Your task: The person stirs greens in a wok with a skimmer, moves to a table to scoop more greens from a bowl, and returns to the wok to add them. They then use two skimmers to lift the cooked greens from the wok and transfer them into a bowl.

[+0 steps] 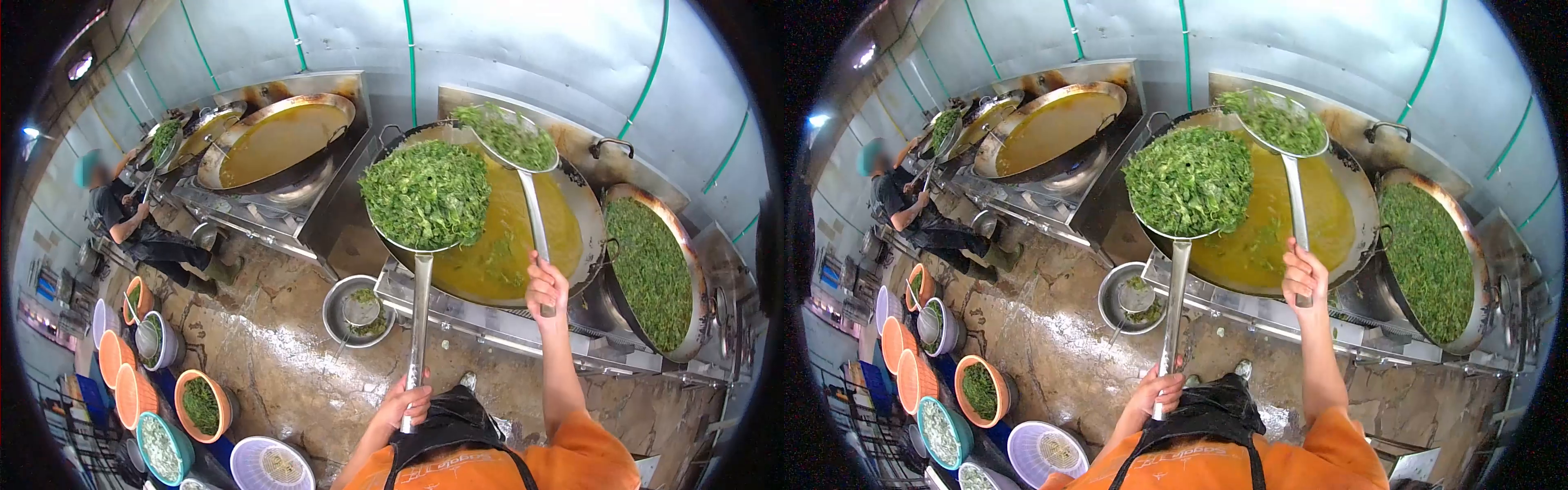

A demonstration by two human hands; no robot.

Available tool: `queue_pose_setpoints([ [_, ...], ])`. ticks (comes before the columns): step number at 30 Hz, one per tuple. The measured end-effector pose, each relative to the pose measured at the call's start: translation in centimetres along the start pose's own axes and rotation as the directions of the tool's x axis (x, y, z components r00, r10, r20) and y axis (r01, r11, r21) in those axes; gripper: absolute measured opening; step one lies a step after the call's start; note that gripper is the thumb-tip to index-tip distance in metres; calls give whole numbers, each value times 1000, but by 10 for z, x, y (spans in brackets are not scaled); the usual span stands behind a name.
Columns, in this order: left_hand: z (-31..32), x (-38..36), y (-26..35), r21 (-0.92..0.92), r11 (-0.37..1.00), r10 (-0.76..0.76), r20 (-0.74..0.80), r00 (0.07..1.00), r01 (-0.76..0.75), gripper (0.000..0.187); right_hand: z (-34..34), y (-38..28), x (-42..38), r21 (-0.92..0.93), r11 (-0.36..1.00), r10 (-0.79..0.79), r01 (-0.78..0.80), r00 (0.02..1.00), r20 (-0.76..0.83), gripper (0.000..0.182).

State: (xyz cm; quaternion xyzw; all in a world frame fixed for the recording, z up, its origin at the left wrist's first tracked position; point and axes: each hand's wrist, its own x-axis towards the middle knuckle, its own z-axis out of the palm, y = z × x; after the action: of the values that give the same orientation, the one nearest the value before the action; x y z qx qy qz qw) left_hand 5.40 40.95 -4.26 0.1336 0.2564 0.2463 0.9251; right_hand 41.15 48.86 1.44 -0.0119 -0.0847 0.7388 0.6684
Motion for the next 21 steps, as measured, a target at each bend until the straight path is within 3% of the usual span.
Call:
queue_pose_setpoints([
  [2, -4, -10, -8, -3, 998, -59, -47, 997, 59, 27, 15, 1, -11, -1, 998, -63, 64, 990, -123, 23],
  [3, -5, -7, -5, 1, 999, -43, -22, 999, 43, 28, 20, -9, -5, 112, 993, -29, 37, 997, -74, 19],
  [6, -6, -5, 2, -30, 999, -26, 48, 999, 28, 29, 24, -22, 4, 176, 984, 20, -9, 998, -63, 15],
  [12, -4, -10, 8, 30, 999, -32, 13, 999, 31, 29, 49, -9, -14, 109, 993, -34, 36, 999, -24, 18],
  [16, -8, -9, 13, 13, 999, -39, 44, 998, 38, 29, 41, 37, -55, -1, 988, -154, 155, 980, 127, 26],
  [18, -6, -12, 15, 18, 999, -45, 41, 998, 44, 29, 45, 66, -69, -58, 988, -142, 145, 989, 52, 25],
  [21, -8, -10, 13, 18, 998, -55, 54, 997, 54, 28, 41, 58, -71, -79, 982, -177, 170, 980, -90, 24],
])
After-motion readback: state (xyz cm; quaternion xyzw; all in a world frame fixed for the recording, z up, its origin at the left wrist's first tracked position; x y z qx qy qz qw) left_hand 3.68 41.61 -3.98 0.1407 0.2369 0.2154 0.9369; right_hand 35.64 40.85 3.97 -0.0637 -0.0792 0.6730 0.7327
